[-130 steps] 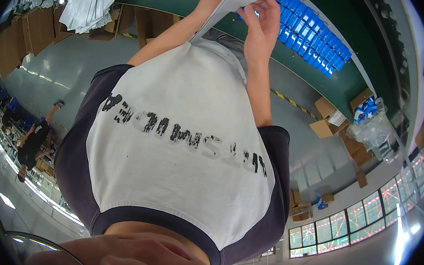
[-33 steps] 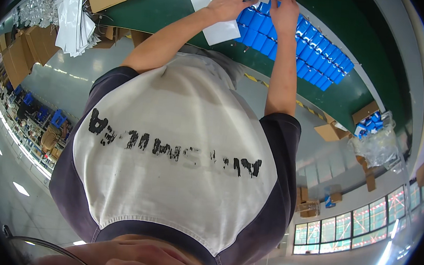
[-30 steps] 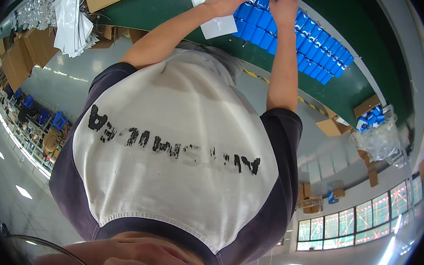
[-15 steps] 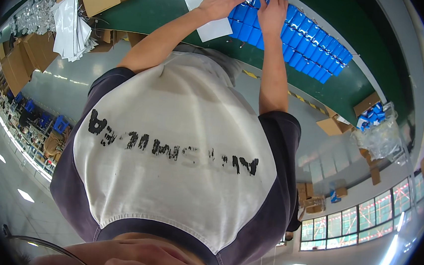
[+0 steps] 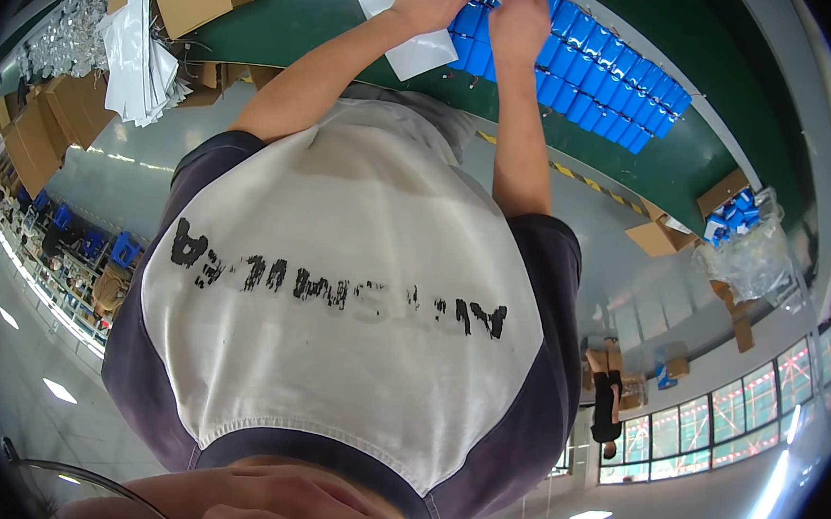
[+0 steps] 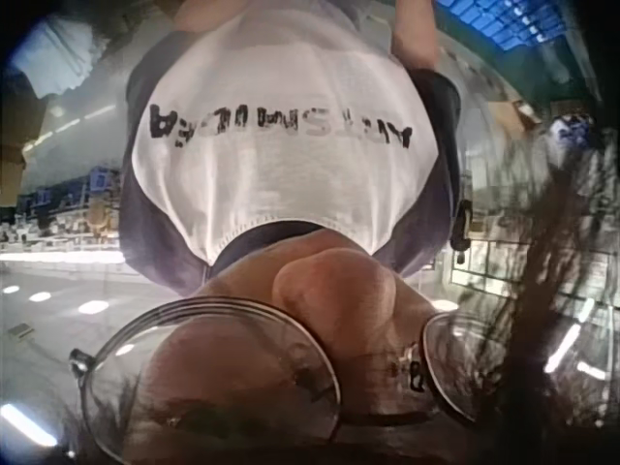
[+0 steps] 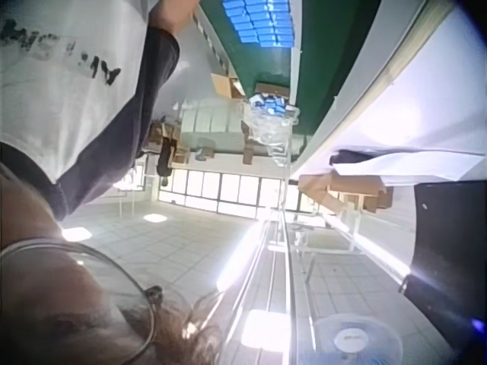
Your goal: The person arranges numerous small blue rectangular objects into neat rows on a green workbench. They then pick up white paper sheets and place them on top of the arranged blue items.
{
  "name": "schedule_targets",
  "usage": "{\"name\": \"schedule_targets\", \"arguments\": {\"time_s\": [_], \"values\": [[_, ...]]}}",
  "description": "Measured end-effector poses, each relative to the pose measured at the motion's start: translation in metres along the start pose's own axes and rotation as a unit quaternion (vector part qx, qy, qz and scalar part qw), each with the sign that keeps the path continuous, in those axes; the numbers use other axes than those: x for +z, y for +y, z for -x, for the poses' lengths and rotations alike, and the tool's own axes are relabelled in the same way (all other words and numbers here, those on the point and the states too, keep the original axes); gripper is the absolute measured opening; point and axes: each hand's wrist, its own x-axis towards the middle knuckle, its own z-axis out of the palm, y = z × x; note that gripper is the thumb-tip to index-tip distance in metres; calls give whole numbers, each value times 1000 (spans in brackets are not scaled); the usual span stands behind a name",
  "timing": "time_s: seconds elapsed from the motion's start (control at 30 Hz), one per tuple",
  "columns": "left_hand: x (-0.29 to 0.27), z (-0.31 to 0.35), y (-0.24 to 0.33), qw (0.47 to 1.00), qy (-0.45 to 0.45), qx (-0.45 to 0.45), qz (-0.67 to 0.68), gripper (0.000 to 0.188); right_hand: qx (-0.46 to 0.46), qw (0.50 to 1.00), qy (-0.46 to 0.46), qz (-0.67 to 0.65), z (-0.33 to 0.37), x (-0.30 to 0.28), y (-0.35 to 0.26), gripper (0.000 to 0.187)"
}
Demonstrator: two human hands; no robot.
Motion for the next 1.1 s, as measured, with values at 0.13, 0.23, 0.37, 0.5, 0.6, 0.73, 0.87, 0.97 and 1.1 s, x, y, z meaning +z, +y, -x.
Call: {"name": "schedule_targets", "arguments": {"time_s": [0.13,0.23,0.37,0.5,0.6,0.73,0.87,0.97,1.1], "values": [[0,-16,3,1000,2,-15,13,46,92,980,7,-177,2,-26,19,14],[9,-22,2,999,23,-17,-15,51,16,993,-95,-76,-10,-19,46,14],[4,-18,2,1000,25,-1,-11,56,-33,985,-154,-66,-24,0,72,14],[-11,-2,3,999,41,5,7,58,-28,984,-164,-68,-24,16,71,14],[-18,0,8,1000,13,4,-8,60,-33,983,-171,-64,-27,23,72,14],[-15,0,12,999,-46,-24,-7,64,-84,988,-121,-45,-26,26,75,14],[-2,1,5,997,-64,-50,-5,67,-29,996,-19,-83,-10,21,33,18],[-17,3,7,995,-88,-55,12,66,122,979,38,-159,-24,11,2,23],[-66,5,27,982,-51,-103,151,59,103,980,43,-167,-25,40,83,30]]}}
